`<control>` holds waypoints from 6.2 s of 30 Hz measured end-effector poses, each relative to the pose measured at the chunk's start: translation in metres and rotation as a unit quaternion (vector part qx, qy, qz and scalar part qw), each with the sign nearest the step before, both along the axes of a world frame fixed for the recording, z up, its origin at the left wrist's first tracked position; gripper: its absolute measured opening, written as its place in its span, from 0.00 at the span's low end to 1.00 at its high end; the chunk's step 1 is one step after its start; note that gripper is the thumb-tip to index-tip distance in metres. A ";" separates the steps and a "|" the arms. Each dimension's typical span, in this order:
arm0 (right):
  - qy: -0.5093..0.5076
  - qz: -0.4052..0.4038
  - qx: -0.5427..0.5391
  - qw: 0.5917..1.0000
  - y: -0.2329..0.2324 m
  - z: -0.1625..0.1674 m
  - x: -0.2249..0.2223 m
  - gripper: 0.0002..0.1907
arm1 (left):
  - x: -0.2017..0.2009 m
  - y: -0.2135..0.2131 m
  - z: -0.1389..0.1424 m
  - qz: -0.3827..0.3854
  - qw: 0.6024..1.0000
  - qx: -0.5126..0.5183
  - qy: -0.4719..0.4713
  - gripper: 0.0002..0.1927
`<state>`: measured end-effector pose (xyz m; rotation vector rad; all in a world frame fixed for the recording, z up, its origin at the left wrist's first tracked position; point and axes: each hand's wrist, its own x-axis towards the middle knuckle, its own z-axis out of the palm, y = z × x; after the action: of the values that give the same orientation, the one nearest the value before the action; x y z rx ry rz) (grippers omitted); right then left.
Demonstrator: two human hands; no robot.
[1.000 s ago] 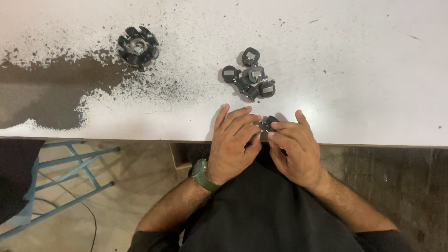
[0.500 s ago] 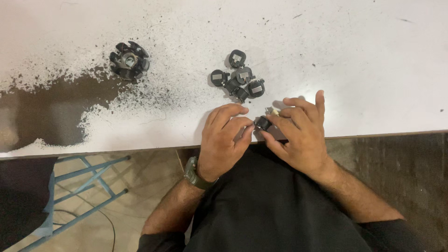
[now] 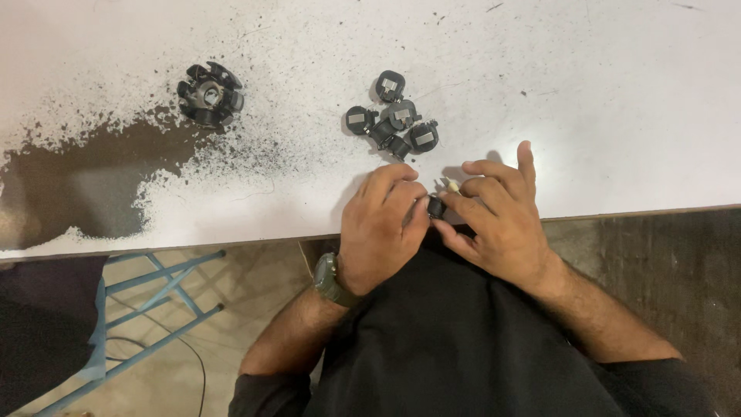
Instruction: The person sits at a white worktable and assembles small black plastic housings one at a time, using a small hand tool to press and seat a small insert into each housing. Finished assemblies are set aside on the table, and the person picks up the next unassembled housing.
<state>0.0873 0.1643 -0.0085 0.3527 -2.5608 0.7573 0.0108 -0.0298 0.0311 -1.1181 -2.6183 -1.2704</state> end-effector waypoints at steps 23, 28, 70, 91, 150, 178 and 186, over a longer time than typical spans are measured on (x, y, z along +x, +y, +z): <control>-0.013 -0.026 -0.011 1.000 -0.001 0.002 0.004 0.18 | 0.000 -0.011 -0.003 -0.028 0.992 -0.026 0.123 0.11; -0.011 -0.034 -0.015 0.999 -0.003 0.002 0.004 0.18 | -0.004 -0.013 -0.001 -0.083 0.984 -0.045 0.151 0.13; 0.035 -0.034 -0.055 0.997 0.001 -0.013 0.019 0.17 | 0.019 0.011 -0.022 -0.004 0.997 0.053 -0.055 0.10; -0.010 -0.055 0.043 0.998 -0.019 0.021 -0.050 0.25 | -0.014 -0.018 0.019 -0.005 0.986 -0.127 0.106 0.15; 0.003 -0.032 -0.100 0.994 -0.014 -0.007 0.020 0.16 | 0.016 0.001 -0.026 0.049 0.994 -0.014 0.098 0.08; -0.034 -0.078 0.012 0.996 0.000 0.008 0.007 0.24 | 0.002 -0.001 -0.012 0.018 0.998 -0.029 0.054 0.20; -0.033 -0.072 0.014 0.997 -0.005 0.004 0.001 0.21 | -0.003 -0.002 -0.015 0.001 0.999 0.036 0.018 0.11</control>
<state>0.0888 0.1596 -0.0048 0.1522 -2.6280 0.6920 0.0079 -0.0319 0.0163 -1.1165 -2.5263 -1.3201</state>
